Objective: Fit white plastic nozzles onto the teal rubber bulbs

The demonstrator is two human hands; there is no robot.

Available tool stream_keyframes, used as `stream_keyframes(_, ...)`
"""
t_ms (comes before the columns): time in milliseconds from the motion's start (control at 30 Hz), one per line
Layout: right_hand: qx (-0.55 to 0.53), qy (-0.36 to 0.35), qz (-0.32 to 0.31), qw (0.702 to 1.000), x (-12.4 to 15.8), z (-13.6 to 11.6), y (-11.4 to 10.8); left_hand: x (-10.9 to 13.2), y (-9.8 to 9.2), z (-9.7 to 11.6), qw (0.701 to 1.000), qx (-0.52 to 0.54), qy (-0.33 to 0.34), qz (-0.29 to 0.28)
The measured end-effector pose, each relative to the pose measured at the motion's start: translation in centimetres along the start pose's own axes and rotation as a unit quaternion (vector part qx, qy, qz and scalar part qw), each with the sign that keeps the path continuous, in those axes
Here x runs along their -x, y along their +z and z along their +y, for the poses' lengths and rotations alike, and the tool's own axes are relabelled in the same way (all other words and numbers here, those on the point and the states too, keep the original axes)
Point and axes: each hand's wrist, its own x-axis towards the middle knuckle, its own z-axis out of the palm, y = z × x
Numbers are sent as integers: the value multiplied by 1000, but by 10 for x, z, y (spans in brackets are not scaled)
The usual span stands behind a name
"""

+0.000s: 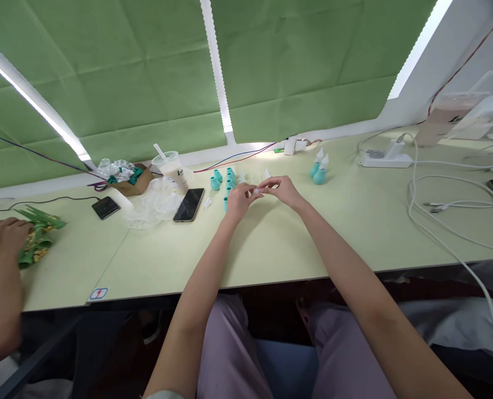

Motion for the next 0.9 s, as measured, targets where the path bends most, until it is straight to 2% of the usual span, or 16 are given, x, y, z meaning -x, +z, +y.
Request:
stream_keyframes(133,-24,22,-1,999,1,-4,-1,0,0,2,1000,-1,-2,16)
stream_keyframes(333,-83,107,-26,990,2,-1,-4,2,2,3,998,-46,39,31)
stream_keyframes(433,-111,170,-59,977,4,2,-7,4,3,3,992,-87,78,39)
stream_keyframes(533,-183,215,-98,954,6,4,-11,5,4,2,984,-120,118,51)
stream_keyframes(600,-216,226,-115,943,6,5,-12,6,5,2,979,-133,142,63)
stream_keyframes(700,-216,227,-113,943,6,5,-13,6,6,1,975,-134,162,78)
stream_keyframes(900,-210,225,-93,947,6,4,-12,5,9,-1,981,-112,149,62)
